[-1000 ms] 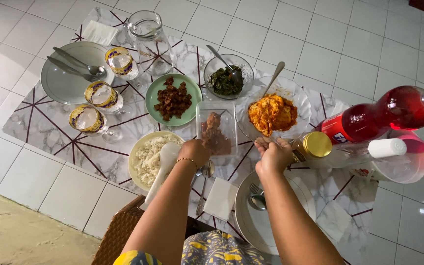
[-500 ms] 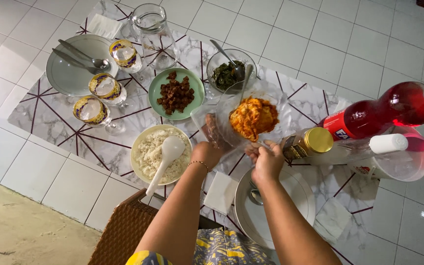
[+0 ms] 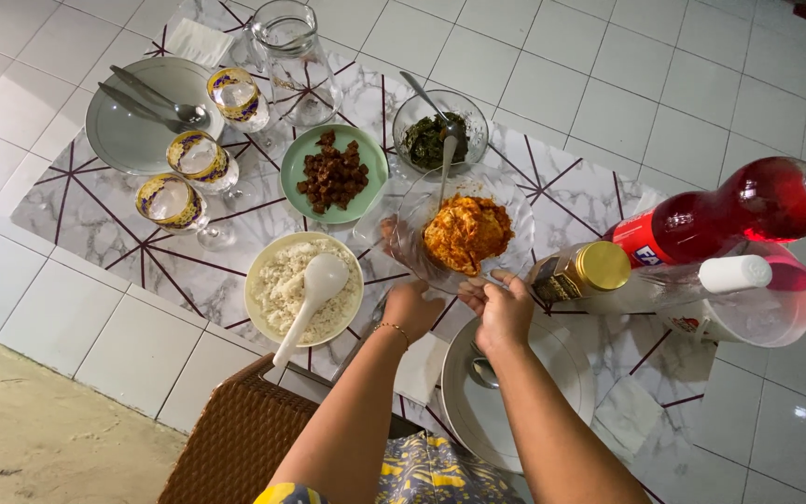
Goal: Setting a dining table with plates, glasses, cutlery, and food containers
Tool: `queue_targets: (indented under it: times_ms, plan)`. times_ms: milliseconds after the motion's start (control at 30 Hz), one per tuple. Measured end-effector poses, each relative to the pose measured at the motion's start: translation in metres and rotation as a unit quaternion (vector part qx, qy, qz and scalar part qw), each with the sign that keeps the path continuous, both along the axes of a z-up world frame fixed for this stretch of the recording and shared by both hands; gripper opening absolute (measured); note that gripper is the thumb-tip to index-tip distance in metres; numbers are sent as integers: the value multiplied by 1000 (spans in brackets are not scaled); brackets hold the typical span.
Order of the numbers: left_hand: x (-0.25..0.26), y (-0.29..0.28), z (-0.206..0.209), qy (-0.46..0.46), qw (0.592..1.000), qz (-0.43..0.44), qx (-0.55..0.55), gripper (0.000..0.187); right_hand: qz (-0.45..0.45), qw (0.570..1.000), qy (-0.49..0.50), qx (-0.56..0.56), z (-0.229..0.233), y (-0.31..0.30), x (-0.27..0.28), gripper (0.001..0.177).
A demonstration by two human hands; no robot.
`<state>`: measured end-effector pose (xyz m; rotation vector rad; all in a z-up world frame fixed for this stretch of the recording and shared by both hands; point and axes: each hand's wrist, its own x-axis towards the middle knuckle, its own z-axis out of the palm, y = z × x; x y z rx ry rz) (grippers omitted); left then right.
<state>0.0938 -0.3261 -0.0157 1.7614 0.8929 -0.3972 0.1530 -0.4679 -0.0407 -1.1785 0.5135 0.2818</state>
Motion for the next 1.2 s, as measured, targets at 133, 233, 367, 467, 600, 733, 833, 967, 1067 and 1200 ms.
queue_targets:
  times_ms: [133, 233, 367, 467, 600, 733, 833, 967, 1067, 1200]
  plan:
    - [3, 1, -12, 23, 993, -81, 81, 58, 4, 1000, -6, 9, -4, 5, -2, 37]
    - [2, 15, -26, 25, 997, -28, 74, 47, 23, 1000, 0, 12, -4, 11, -2, 36]
    - [10, 51, -72, -87, 967, 146, 189, 34, 57, 998, 10, 5, -8, 16, 4, 37]
    - [13, 83, -58, -104, 956, 162, 222, 54, 80, 997, 13, -4, -8, 17, 9, 36]
    - [15, 118, -40, -114, 967, 57, 221, 67, 127, 992, 17, -15, -20, 17, 18, 33]
    - [20, 114, 31, -76, 931, 304, -185, 62, 158, 987, 32, -15, -32, 14, 27, 33]
    - [18, 118, -30, -57, 988, 118, 81, 53, 168, 985, 37, -8, -32, 10, 34, 31]
    - [19, 123, -83, -29, 981, 103, 163, 35, 188, 981, 38, -15, -31, 0, 41, 31]
    - [18, 114, -69, -16, 980, 107, 167, 31, 203, 978, 39, -21, -31, -8, 47, 31]
    - [16, 99, -28, -54, 982, 173, 46, 41, 195, 980, 37, -15, -36, -14, 44, 32]
